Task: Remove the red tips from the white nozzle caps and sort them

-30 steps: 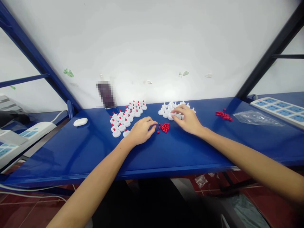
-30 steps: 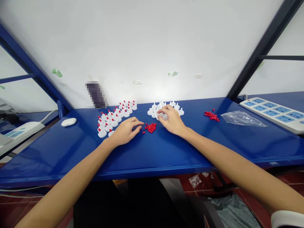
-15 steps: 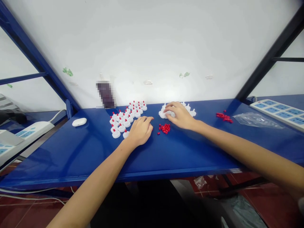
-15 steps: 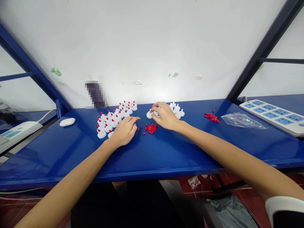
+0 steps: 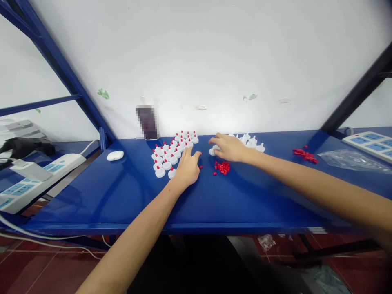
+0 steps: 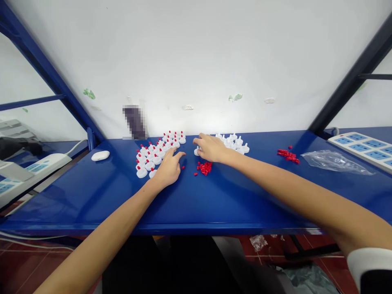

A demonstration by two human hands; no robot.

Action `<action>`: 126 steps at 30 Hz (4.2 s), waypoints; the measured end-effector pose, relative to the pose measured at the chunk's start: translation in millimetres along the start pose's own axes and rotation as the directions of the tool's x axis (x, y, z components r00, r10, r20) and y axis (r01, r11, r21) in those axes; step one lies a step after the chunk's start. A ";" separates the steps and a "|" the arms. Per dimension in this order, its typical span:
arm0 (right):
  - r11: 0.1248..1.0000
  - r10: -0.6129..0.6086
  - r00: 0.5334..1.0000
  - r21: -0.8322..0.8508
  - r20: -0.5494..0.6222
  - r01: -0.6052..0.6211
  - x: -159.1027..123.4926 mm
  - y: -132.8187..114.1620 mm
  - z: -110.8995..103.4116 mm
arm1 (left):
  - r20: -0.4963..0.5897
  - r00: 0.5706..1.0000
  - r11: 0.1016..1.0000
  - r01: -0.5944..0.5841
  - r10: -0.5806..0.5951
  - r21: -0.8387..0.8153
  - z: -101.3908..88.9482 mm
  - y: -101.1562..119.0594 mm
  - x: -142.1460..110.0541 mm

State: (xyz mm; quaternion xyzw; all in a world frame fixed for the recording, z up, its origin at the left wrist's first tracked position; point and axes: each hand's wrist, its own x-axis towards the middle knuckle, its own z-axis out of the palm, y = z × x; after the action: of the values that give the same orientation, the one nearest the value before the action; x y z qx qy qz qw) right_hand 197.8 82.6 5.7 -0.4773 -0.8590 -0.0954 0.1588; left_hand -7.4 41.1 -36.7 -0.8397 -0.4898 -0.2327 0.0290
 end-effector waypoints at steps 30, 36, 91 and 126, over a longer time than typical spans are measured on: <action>0.981 0.001 0.996 0.193 0.087 -0.018 -48.9 -4.7 -3.3 | 0.032 0.999 0.996 0.008 -0.005 -0.093 -4.1 4.1 2.2; 0.972 -0.002 1.000 0.235 -0.006 0.004 -52.6 -4.5 -4.7 | -0.021 1.000 0.989 0.009 -0.013 -0.146 -3.4 2.5 0.3; 0.868 -0.008 0.985 0.487 -0.175 0.094 -70.1 -9.7 -18.8 | -0.041 0.997 0.962 -0.070 0.061 -0.266 -13.5 -6.6 8.2; 0.842 -0.038 0.985 0.525 -0.168 0.122 -69.0 -14.8 -12.3 | -0.328 0.921 0.884 -0.321 0.208 -0.339 -23.8 19.5 -0.4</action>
State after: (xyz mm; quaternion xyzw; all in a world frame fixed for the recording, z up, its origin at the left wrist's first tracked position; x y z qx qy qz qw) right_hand 221.5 16.4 -8.1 -0.3694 -0.8563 0.1044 0.3455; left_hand 0.2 24.1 -12.2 -0.8462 -0.3047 -0.4358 -0.0358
